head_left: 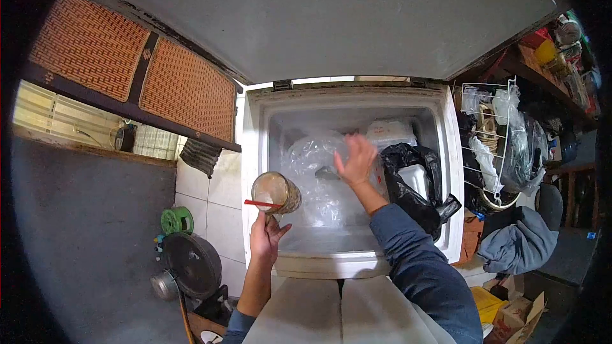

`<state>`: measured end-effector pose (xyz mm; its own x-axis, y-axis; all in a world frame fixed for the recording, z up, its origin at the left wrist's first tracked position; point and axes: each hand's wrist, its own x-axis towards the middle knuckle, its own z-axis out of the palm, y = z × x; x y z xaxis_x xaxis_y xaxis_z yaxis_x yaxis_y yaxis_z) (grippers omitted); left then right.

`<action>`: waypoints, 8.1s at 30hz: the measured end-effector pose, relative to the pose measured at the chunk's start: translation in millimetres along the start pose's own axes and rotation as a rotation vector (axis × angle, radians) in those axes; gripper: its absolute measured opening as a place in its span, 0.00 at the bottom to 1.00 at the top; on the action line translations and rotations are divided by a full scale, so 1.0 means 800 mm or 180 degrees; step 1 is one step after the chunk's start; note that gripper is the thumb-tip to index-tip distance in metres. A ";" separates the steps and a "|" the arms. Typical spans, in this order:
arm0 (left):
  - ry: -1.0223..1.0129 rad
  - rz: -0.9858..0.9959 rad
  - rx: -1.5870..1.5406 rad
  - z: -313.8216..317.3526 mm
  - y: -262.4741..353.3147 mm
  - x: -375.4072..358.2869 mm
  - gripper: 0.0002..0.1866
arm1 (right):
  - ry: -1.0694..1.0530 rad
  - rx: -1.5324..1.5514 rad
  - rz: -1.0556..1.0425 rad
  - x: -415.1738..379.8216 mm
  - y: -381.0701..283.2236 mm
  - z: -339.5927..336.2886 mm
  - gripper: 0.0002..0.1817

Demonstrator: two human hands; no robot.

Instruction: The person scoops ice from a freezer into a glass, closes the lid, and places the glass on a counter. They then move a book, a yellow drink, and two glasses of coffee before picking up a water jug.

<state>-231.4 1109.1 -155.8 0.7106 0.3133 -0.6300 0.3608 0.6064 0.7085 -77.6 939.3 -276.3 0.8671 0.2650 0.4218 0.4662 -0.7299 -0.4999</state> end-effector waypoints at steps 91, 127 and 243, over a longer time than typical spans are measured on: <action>-0.0229 -0.0162 0.0038 -0.032 -0.049 -0.092 0.18 | -0.2739 -0.1054 0.2299 -0.065 0.059 -0.194 0.37; -0.0817 -0.0374 0.0526 0.002 -0.026 -0.042 0.20 | 0.3334 0.2765 0.5737 -0.081 -0.004 -0.125 0.49; -0.0511 0.0158 0.0130 0.501 -0.169 -0.238 0.20 | 0.1038 0.2977 0.2789 0.261 0.636 -0.648 0.21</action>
<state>-173.4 674.7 -4.6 0.8144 0.2192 -0.5374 0.3449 0.5619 0.7519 249.6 297.0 -50.5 0.9210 -0.3277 -0.2106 -0.1650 0.1614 -0.9730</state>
